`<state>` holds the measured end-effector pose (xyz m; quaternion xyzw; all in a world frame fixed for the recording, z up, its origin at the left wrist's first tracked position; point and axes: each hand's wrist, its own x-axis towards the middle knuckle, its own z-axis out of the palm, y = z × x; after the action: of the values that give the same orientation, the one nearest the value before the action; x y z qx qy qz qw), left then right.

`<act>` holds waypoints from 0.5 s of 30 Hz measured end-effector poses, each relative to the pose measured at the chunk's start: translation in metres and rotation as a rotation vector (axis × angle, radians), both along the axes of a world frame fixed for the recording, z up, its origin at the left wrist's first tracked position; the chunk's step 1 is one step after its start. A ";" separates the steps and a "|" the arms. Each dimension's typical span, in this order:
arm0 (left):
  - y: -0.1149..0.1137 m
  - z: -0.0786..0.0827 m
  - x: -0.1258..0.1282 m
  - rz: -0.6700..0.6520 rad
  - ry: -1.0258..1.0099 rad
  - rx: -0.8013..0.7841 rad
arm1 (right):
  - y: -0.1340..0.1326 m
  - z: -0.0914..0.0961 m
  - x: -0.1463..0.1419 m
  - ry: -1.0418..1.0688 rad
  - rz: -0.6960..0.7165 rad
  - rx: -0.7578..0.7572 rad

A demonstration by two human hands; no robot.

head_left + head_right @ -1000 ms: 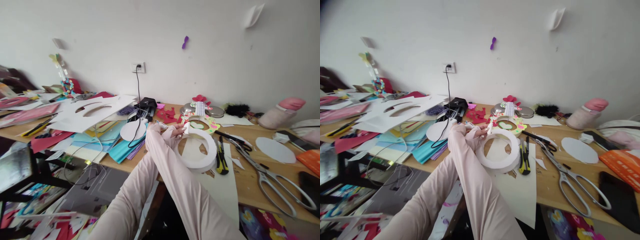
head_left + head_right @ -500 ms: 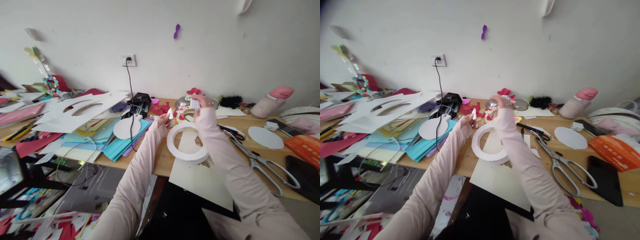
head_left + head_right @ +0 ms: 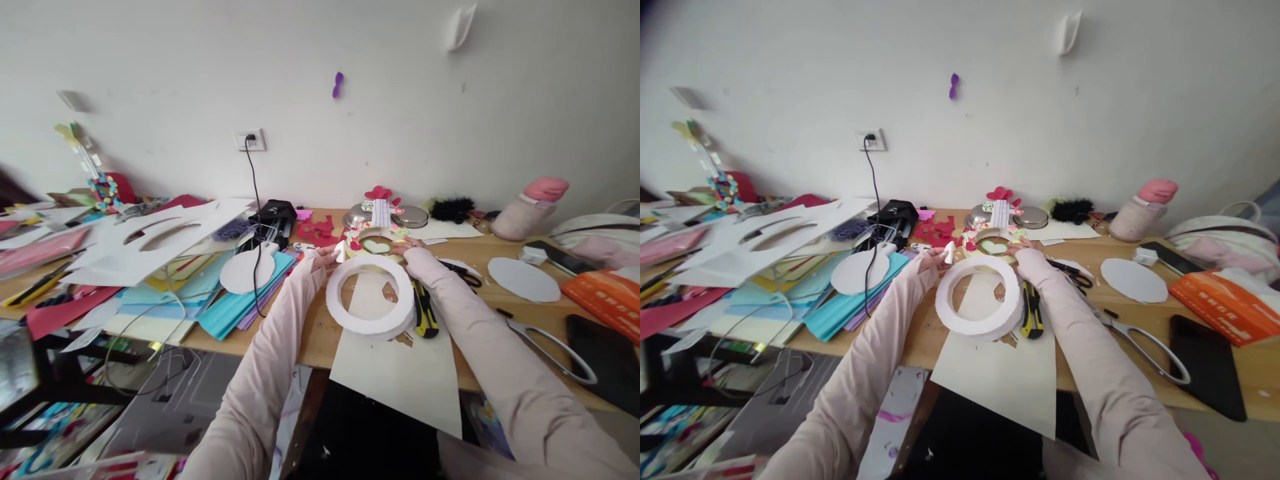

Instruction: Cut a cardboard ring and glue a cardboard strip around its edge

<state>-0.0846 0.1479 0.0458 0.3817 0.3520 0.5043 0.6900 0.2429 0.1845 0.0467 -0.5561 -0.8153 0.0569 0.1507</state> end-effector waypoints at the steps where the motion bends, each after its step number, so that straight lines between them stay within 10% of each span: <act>1: 0.000 0.000 0.000 -0.001 0.005 0.006 | 0.000 0.002 -0.002 -0.002 -0.012 0.005; 15: -0.002 0.000 0.007 0.017 -0.032 0.069 | -0.018 0.022 -0.023 -0.127 -0.157 0.057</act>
<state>-0.0781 0.1458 0.0457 0.3943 0.3265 0.5280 0.6776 0.2195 0.1660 0.0683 -0.6161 -0.7786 -0.0136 0.1183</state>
